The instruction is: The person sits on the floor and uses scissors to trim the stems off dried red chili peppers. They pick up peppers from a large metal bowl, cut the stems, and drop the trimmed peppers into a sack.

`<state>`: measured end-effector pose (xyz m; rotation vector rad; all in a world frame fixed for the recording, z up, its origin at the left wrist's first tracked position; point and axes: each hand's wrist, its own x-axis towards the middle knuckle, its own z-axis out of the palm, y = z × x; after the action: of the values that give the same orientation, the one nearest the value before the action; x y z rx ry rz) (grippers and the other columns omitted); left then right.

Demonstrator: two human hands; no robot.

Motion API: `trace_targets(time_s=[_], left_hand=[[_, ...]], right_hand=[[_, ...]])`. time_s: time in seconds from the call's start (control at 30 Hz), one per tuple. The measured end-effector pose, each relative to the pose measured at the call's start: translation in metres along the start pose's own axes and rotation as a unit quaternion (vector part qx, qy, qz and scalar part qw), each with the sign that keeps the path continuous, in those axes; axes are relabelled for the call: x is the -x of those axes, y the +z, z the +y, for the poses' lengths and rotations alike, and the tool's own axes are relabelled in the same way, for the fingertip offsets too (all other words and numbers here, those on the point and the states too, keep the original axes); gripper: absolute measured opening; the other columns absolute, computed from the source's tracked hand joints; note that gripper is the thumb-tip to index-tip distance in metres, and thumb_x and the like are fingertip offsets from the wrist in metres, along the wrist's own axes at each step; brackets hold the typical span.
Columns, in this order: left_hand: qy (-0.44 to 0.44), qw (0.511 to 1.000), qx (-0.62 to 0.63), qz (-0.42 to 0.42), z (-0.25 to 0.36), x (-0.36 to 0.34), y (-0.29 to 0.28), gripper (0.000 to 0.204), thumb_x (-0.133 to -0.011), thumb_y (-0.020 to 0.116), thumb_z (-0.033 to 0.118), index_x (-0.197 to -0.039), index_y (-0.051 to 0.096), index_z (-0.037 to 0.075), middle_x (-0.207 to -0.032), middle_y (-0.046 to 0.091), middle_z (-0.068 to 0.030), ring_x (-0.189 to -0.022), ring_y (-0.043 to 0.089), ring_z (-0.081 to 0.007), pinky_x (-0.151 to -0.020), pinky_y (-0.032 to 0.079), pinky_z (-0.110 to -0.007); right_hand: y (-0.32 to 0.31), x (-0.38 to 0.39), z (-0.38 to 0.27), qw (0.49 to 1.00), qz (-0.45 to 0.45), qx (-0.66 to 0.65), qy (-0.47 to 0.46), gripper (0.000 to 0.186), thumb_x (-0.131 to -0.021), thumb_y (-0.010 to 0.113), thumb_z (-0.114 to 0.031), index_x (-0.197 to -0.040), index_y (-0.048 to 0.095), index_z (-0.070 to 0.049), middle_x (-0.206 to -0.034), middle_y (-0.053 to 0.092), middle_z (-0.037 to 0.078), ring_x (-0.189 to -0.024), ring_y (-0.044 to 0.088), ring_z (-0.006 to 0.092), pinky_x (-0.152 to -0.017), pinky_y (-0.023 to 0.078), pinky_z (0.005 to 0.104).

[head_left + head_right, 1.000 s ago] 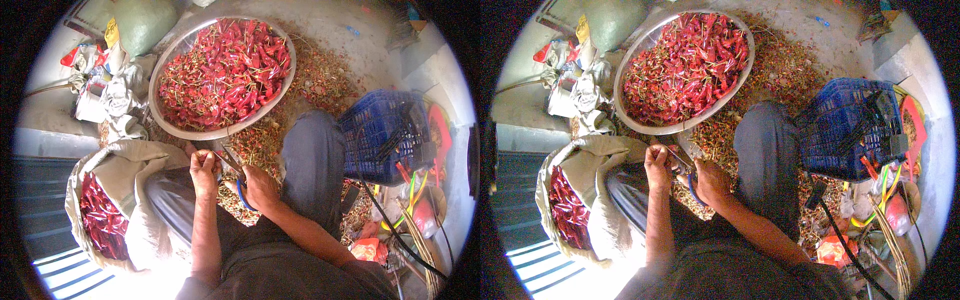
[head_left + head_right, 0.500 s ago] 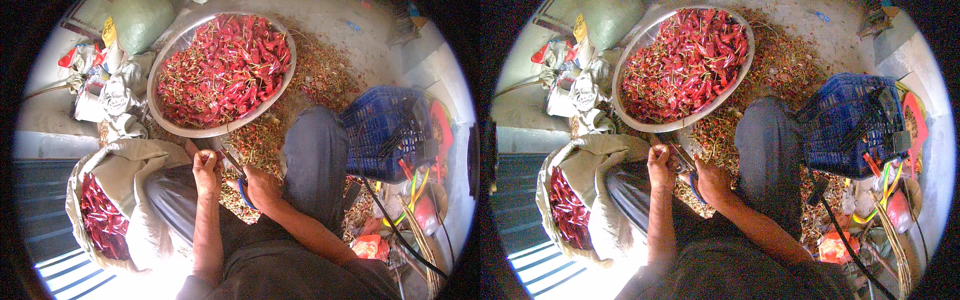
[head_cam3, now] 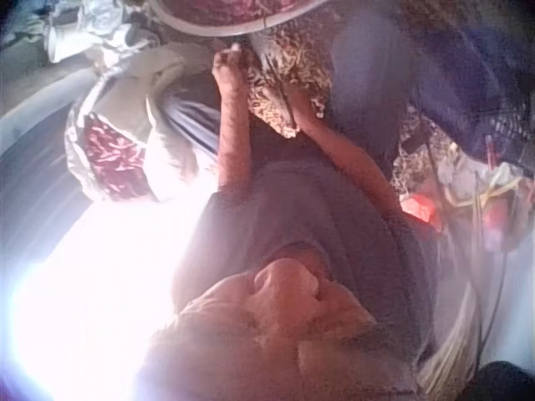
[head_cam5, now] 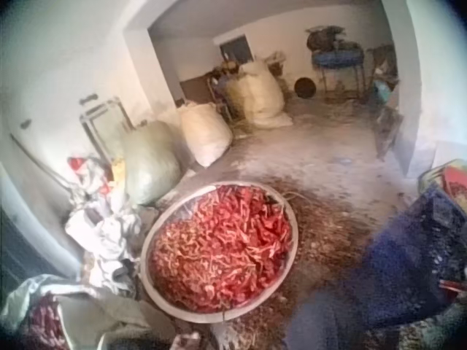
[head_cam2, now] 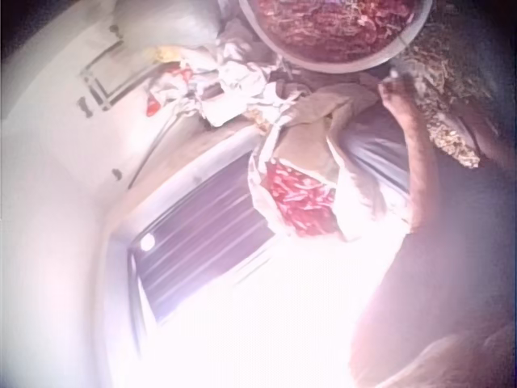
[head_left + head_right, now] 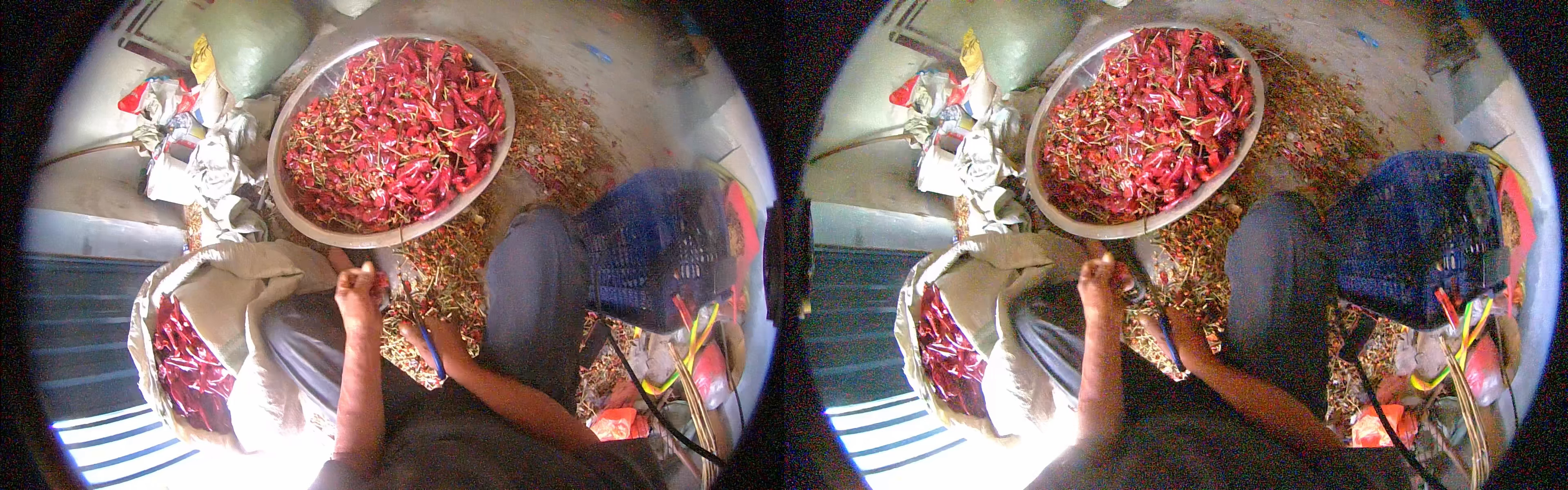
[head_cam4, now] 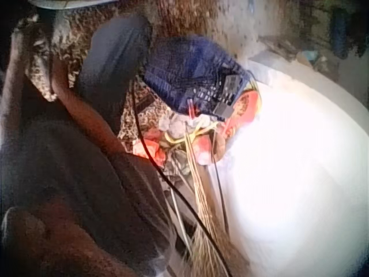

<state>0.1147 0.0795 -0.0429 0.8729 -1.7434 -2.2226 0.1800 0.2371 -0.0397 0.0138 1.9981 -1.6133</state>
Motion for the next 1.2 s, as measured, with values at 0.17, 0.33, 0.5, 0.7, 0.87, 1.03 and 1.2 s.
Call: trace_targets(time_s=[0.17, 0.33, 0.5, 0.7, 0.87, 1.03, 1.2], left_hand=[[0.002, 0.997, 0.058, 0.057, 0.054, -0.107, 0.002, 0.010, -0.083, 0.056, -0.008, -0.083, 0.049, 0.000, -0.073, 0.058, -0.0122, -0.060, 0.058, -0.0238, -0.053, 0.050, -0.034], [0.223, 0.801, -0.542, 0.122, 0.089, -0.220, -0.007, 0.023, -0.073, 0.068, 0.016, -0.094, 0.071, 0.006, -0.090, 0.071, -0.0155, -0.082, 0.069, -0.0293, -0.075, 0.053, -0.039], [0.153, 0.657, -0.736, 0.054, 0.084, -0.289, -0.008, 0.050, -0.076, 0.070, 0.049, -0.105, 0.069, 0.008, -0.101, 0.069, -0.0195, -0.097, 0.065, -0.0371, -0.086, 0.050, -0.045], [0.097, 0.495, -0.852, -0.138, 0.050, -0.353, -0.057, 0.040, -0.082, 0.064, 0.038, -0.107, 0.067, 0.007, -0.109, 0.067, -0.0190, -0.103, 0.064, -0.0360, -0.087, 0.050, -0.046], [0.111, 0.421, -0.881, -0.186, 0.049, -0.348, -0.046, 0.030, -0.079, 0.062, 0.028, -0.104, 0.070, 0.012, -0.104, 0.068, -0.0176, -0.101, 0.064, -0.0346, -0.085, 0.053, -0.043], [0.198, 0.640, -0.716, -0.199, 0.077, -0.314, -0.064, 0.032, -0.073, 0.072, 0.021, -0.103, 0.071, 0.010, -0.091, 0.071, -0.0130, -0.086, 0.068, -0.0268, -0.076, 0.053, -0.038], [0.184, 0.873, -0.388, -0.232, 0.081, -0.232, -0.021, 0.033, -0.075, 0.076, 0.010, -0.105, 0.065, -0.001, -0.079, 0.068, -0.0057, -0.073, 0.061, -0.0134, -0.069, 0.049, -0.030]], right_hand=[[0.007, 0.003, 0.012, 0.998, 0.025, 0.049, 0.017, 0.050, -0.087, 0.060, -0.052, -0.076, 0.056, -0.003, -0.057, 0.055, 0.012, -0.052, 0.057, 0.0259, -0.052, 0.043, 0.0432], [0.006, 0.003, -0.001, 0.999, 0.014, 0.039, 0.017, 0.044, -0.087, 0.065, -0.044, -0.077, 0.055, -0.002, -0.056, 0.055, 0.013, -0.055, 0.060, 0.0268, -0.056, 0.046, 0.0430], [-0.006, 0.004, -0.007, 0.995, -0.051, -0.004, 0.087, 0.042, -0.087, 0.065, -0.043, -0.089, 0.056, -0.003, -0.064, 0.058, 0.015, -0.062, 0.062, 0.0287, -0.059, 0.048, 0.0422], [0.003, -0.001, 0.007, 0.997, -0.031, 0.037, 0.054, 0.039, -0.085, 0.066, -0.040, -0.086, 0.055, -0.003, -0.068, 0.059, 0.020, -0.067, 0.061, 0.0390, -0.060, 0.046, 0.0457], [0.000, 0.002, -0.008, 0.997, -0.020, 0.038, 0.063, 0.045, -0.085, 0.066, -0.046, -0.082, 0.055, -0.002, -0.065, 0.057, 0.016, -0.061, 0.056, 0.0288, -0.060, 0.044, 0.0418], [-0.003, 0.007, -0.024, 0.997, -0.017, 0.052, 0.057, 0.047, -0.084, 0.066, -0.049, -0.083, 0.054, -0.003, -0.065, 0.058, 0.017, -0.062, 0.058, 0.0325, -0.059, 0.045, 0.0447], [0.001, 0.006, -0.008, 0.998, 0.016, 0.047, 0.041, 0.051, -0.083, 0.066, -0.052, -0.090, 0.053, -0.004, -0.066, 0.059, 0.017, -0.061, 0.060, 0.0344, -0.058, 0.044, 0.0465]])
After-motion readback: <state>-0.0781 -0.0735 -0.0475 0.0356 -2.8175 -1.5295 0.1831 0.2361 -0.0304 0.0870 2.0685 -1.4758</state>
